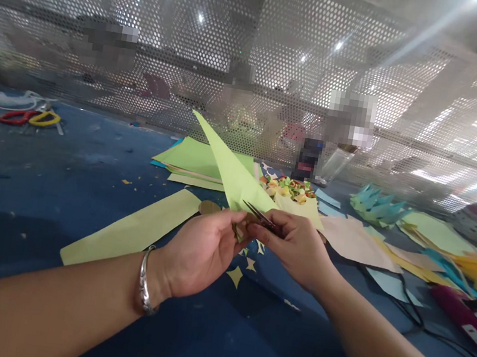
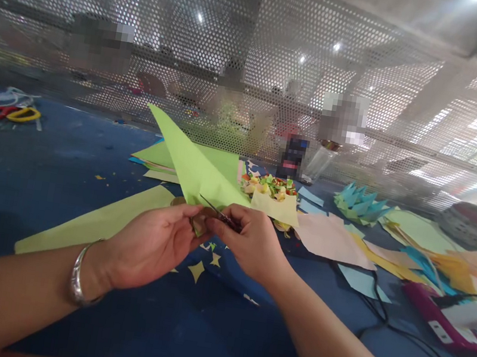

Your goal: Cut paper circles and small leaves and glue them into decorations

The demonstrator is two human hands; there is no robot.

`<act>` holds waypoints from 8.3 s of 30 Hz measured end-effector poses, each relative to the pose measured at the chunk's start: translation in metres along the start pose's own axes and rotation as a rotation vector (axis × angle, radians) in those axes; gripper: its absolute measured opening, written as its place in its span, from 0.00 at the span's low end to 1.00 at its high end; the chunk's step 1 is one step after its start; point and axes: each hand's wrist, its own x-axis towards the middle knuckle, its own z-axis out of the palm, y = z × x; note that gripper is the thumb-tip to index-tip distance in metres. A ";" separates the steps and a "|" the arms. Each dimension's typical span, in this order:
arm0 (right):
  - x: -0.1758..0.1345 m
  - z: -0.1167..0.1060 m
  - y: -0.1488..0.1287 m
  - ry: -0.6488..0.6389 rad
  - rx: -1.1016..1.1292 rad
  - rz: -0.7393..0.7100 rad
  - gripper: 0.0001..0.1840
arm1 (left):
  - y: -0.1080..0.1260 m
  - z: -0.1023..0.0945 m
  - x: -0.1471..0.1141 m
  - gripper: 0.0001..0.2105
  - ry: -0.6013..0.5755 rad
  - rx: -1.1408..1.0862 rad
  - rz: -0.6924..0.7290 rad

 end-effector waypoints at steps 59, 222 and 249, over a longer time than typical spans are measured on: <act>-0.008 0.020 -0.014 0.196 0.624 0.115 0.17 | 0.013 -0.009 -0.004 0.13 -0.011 0.476 0.254; -0.006 0.021 -0.009 0.042 0.572 0.200 0.28 | 0.019 -0.016 0.000 0.08 0.229 0.879 0.453; -0.006 0.022 -0.010 0.052 0.616 0.269 0.28 | 0.032 -0.018 -0.004 0.15 0.249 1.661 0.732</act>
